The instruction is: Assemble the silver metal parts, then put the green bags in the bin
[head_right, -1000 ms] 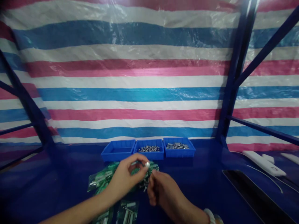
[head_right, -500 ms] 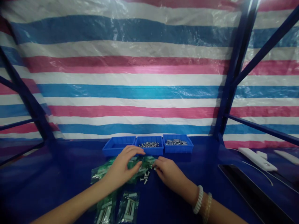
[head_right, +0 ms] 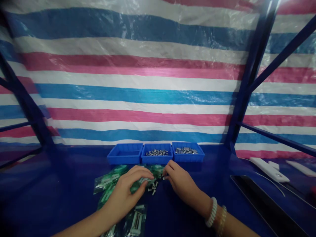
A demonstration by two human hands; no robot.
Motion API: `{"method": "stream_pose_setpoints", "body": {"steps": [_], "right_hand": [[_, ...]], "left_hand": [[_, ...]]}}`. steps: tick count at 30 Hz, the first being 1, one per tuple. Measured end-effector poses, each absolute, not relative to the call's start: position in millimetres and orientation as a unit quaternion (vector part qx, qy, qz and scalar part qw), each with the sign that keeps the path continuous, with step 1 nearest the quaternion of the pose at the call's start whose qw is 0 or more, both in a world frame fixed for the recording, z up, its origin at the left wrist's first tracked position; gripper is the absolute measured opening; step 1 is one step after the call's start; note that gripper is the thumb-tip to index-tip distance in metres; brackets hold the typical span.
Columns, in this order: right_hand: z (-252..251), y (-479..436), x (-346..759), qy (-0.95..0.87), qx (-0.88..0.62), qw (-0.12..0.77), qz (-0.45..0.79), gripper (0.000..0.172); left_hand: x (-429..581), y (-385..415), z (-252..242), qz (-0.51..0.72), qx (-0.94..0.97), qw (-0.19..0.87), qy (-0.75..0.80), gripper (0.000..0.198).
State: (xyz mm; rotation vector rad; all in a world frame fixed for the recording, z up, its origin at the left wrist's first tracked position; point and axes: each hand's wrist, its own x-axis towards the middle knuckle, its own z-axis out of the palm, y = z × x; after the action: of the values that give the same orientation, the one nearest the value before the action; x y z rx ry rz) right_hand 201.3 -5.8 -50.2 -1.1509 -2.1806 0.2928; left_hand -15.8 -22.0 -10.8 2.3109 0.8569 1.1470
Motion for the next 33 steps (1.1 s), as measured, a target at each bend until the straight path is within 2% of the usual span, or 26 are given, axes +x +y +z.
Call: {"method": "stream_pose_setpoints", "body": {"steps": [2,5,7,9,13,19,22,29,33], "right_hand": [[-43,-15,197,-0.814,-0.408,0.393,0.127,0.016],[-35,-30,190,-0.799,-0.355,0.469,0.125,0.009],[-34,-37,188,-0.804,-0.324,0.486,0.108,0.010],[-34,-41,188,-0.812,-0.305,0.490,0.091,0.010],[-38,-43,190,-0.820,-0.290,0.488,0.078,0.009],[-31,-48,188,-0.813,-0.293,0.489,0.118,0.009],[-25,-55,184,-0.787,-0.305,0.495,0.208,0.005],[-44,-56,161,-0.558,-0.327,0.486,0.588,0.039],[-54,-50,151,-0.415,-0.301,0.460,0.725,0.051]], "left_hand": [[-14,-25,-12,0.432,0.804,0.248,0.324,0.025],[-11,-30,-13,0.443,0.736,0.392,0.328,0.019],[-9,-33,-14,0.436,0.684,0.491,0.318,0.016],[-9,-35,-15,0.434,0.646,0.546,0.310,0.015],[-8,-36,-14,0.434,0.619,0.585,0.296,0.018],[-8,-38,-13,0.426,0.628,0.585,0.286,0.015],[-7,-41,-11,0.424,0.635,0.580,0.284,0.014],[0,-46,-14,0.450,0.685,0.480,0.314,0.025],[3,-44,-21,0.472,0.690,0.434,0.337,0.015]]}}
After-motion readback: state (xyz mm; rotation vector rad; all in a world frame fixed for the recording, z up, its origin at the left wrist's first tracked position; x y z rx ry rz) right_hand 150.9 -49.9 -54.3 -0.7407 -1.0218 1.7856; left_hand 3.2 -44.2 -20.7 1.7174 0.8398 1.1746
